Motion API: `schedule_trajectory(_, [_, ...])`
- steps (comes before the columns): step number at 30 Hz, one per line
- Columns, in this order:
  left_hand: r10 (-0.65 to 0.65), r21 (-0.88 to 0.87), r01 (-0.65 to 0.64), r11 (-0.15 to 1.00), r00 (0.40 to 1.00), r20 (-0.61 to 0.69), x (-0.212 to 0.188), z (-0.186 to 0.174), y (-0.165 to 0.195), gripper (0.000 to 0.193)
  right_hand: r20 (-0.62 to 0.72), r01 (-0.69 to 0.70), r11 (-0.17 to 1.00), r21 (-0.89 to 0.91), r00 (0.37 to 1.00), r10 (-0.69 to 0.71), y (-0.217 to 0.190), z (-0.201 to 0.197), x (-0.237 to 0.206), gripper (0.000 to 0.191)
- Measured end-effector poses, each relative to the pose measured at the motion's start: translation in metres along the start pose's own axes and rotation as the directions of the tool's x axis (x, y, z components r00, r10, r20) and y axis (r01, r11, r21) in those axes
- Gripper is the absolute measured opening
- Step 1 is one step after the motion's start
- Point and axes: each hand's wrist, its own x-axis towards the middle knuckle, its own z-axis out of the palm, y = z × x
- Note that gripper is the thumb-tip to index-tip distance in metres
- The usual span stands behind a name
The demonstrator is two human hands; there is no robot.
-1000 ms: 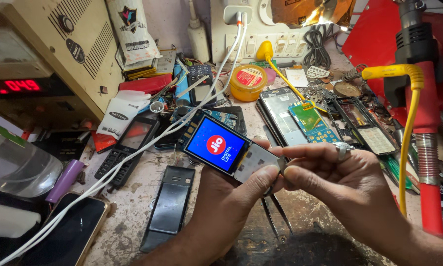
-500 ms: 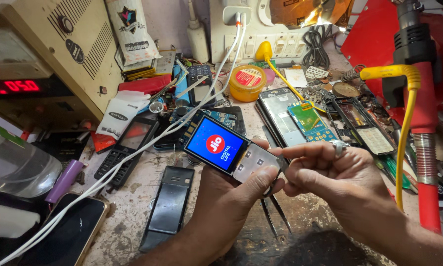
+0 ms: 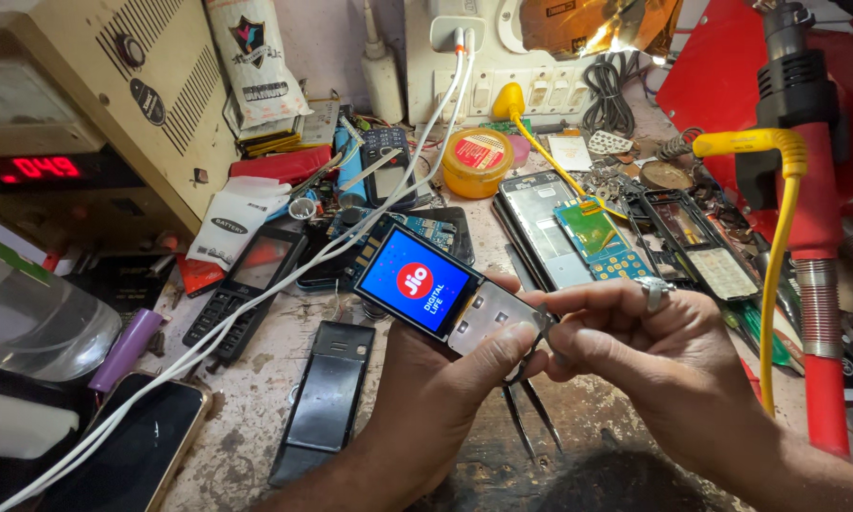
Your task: The person holds a disassembled mobile phone and uses tweezers to adjust a small internal component while the screen displays the Jio boot logo. The person then uses a continuity tester with red and orange probes to check points on the exposed motherboard.
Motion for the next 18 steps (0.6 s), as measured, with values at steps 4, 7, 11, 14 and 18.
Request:
schedule_trajectory(4, [0.01, 0.024, -0.009, 1.0, 1.0, -0.011, 0.0, 0.0002, 0.0005, 0.035, -0.044, -0.043, 0.999, -0.031, 0.998, 0.041, -0.0002, 0.0015, 0.0008, 0.029])
schedule_trajectory(7, [0.004, 0.037, -0.003, 0.999, 1.0, -0.019, 0.0007, 0.0014, 0.0017, 0.035, -0.083, -0.06, 0.997, -0.053, 0.995, 0.056, -0.0035, 0.0027, -0.0003, 0.031])
schedule_trajectory(11, [-0.027, 0.055, 0.028, 0.998, 0.999, -0.021, -0.0009, 0.002, 0.0047, 0.034, -0.05, 0.017, 0.994, -0.105, 0.998, -0.023, -0.0044, 0.0024, -0.0016, 0.032])
schedule_trajectory(14, [-0.04, 0.073, 0.041, 0.997, 0.999, -0.016, -0.0008, 0.0036, 0.0055, 0.034, 0.003, 0.074, 0.994, -0.077, 0.997, -0.074, -0.0035, 0.0006, -0.0022, 0.03])
schedule_trajectory(18, [-0.024, 0.092, 0.025, 0.995, 1.0, -0.018, -0.0005, 0.0045, 0.0062, 0.032, -0.053, 0.014, 0.995, -0.102, 0.998, -0.019, -0.002, -0.0005, -0.0016, 0.03])
